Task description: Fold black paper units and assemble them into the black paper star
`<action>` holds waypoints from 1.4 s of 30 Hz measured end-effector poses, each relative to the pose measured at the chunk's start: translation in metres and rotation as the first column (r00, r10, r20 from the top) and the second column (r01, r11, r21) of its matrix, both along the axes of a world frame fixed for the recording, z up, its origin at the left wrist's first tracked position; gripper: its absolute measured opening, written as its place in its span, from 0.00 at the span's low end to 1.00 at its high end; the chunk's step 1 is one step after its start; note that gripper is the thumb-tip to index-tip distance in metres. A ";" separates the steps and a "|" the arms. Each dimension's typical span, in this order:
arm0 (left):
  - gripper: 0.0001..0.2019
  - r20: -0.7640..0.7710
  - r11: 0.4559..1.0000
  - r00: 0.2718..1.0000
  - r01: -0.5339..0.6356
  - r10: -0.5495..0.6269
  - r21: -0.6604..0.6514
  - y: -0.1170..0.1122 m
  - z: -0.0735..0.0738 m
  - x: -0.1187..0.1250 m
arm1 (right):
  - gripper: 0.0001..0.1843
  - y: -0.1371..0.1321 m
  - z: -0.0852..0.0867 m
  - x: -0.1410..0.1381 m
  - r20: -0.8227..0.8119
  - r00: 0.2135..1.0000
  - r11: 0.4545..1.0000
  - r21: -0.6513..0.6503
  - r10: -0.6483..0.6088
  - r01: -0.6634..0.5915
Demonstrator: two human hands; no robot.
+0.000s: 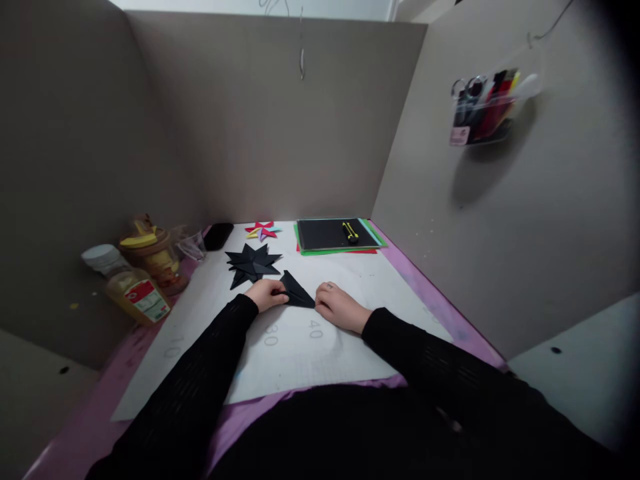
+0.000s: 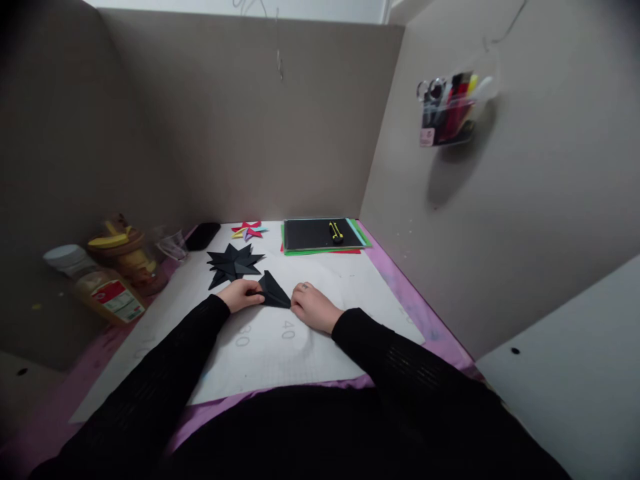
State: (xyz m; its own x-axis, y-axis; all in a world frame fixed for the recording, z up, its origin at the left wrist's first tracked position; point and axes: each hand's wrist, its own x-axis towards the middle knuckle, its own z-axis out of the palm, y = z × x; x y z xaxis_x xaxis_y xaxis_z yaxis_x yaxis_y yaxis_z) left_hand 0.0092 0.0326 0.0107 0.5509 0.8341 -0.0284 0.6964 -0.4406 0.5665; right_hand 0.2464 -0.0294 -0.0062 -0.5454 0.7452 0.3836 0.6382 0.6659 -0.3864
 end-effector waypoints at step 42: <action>0.09 -0.123 0.993 0.986 -0.108 0.114 0.055 -0.001 -0.001 -0.005 | 0.32 0.027 0.005 -0.018 0.149 0.937 0.939 -0.191 0.314 -0.284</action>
